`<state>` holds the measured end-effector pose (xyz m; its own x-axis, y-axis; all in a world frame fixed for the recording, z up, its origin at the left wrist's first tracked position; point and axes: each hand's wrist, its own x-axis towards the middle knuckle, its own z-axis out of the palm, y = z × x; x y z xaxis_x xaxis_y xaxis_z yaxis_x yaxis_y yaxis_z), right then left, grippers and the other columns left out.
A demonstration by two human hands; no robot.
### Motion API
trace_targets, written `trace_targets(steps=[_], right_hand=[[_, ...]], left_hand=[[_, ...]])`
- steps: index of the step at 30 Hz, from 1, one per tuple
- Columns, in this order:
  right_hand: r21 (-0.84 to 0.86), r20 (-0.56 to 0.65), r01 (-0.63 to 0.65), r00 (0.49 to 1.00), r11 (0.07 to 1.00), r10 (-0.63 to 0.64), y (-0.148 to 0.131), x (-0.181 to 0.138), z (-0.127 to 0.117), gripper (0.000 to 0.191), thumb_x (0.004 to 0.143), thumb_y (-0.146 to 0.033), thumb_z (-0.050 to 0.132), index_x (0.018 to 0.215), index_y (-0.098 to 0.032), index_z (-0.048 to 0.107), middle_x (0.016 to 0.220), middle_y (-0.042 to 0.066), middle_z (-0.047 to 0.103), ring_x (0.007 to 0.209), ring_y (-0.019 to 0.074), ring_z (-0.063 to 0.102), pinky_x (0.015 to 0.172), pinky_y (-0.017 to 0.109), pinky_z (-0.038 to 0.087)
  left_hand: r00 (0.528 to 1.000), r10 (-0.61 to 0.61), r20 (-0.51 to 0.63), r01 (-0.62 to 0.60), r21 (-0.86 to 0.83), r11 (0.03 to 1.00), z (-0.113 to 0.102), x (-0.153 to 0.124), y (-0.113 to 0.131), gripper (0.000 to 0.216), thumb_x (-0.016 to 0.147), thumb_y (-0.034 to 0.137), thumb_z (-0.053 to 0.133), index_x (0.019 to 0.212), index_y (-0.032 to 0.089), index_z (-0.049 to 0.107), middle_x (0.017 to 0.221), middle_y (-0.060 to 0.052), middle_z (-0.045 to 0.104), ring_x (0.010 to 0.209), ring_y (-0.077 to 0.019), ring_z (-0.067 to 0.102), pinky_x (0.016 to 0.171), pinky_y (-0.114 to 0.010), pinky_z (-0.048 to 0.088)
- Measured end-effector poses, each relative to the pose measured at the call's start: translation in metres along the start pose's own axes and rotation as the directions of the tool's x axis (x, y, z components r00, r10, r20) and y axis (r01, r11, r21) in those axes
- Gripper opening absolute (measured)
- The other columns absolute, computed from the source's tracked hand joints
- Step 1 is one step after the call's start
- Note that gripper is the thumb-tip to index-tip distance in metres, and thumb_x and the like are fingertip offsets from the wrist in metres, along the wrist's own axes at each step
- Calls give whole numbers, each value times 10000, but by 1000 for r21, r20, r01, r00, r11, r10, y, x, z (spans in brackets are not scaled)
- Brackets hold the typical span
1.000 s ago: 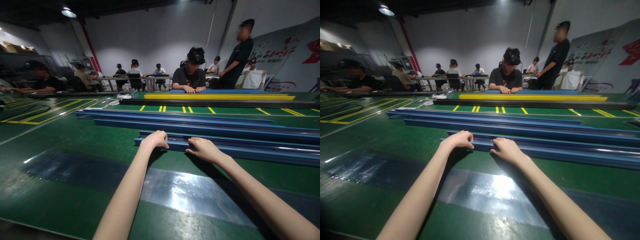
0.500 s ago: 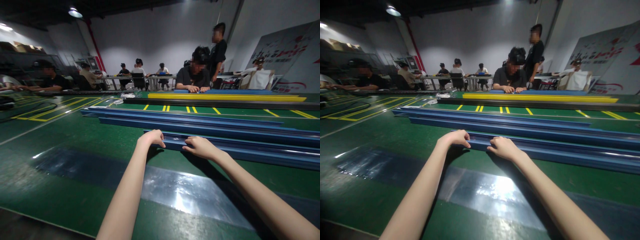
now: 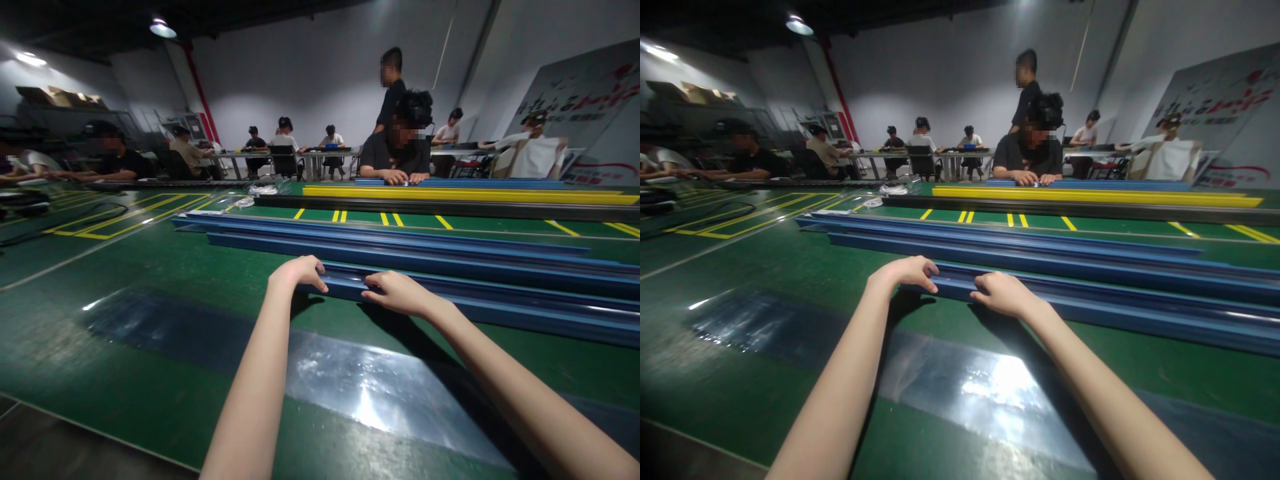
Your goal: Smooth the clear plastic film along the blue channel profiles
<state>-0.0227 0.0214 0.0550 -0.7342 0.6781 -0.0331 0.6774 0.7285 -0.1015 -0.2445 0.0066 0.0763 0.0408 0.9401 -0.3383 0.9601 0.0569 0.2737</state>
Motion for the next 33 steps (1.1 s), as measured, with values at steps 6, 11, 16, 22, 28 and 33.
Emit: trace_targets(steps=[6,11,16,22,28,33], right_hand=[[30,-18,17,1000,999,-16,-2,6,0,323,844,-422,371,897,-203,603,856,52,659,746,152,589,597,214,346],[-12,-31,-21,999,1000,21,-7,12,0,307,823,-434,395,886,-225,611,854,45,664,757,173,598,554,226,325],[50,-50,-32,998,998,34,-7,20,2,301,778,-465,464,911,-242,615,876,24,667,767,169,598,574,222,340],[-6,-65,6,998,1000,-6,-8,33,9,348,762,-507,467,885,-222,624,859,34,671,761,176,599,584,231,337],[-144,-64,18,998,989,-28,-19,31,13,404,808,-516,381,945,-202,595,961,72,650,836,205,597,616,255,354],[-194,-76,-38,997,980,23,-30,25,17,409,827,-494,354,1007,-180,546,990,94,624,851,209,594,633,270,375]], left_hand=[[1000,-30,-2,30,-17,999,1,2,-8,590,567,379,715,1115,213,572,1105,-30,622,970,-186,578,756,-207,441],[998,-47,46,47,12,999,0,0,-10,625,553,416,718,1128,223,563,1114,-25,617,949,-183,582,742,-211,438],[996,-75,41,74,30,997,-2,-3,-10,553,561,419,713,1063,214,601,1074,-24,634,909,-178,591,701,-209,437],[996,-82,41,80,42,996,-2,-5,-7,518,584,398,704,1059,217,605,1079,-18,633,911,-171,589,684,-200,428],[995,-93,37,93,3,996,-1,-2,-14,581,586,399,701,1121,214,569,1141,-33,603,959,-176,577,731,-205,430],[995,-101,21,101,16,995,-1,-4,-11,519,595,377,703,1075,211,597,1109,-34,622,944,-174,586,728,-201,434]])
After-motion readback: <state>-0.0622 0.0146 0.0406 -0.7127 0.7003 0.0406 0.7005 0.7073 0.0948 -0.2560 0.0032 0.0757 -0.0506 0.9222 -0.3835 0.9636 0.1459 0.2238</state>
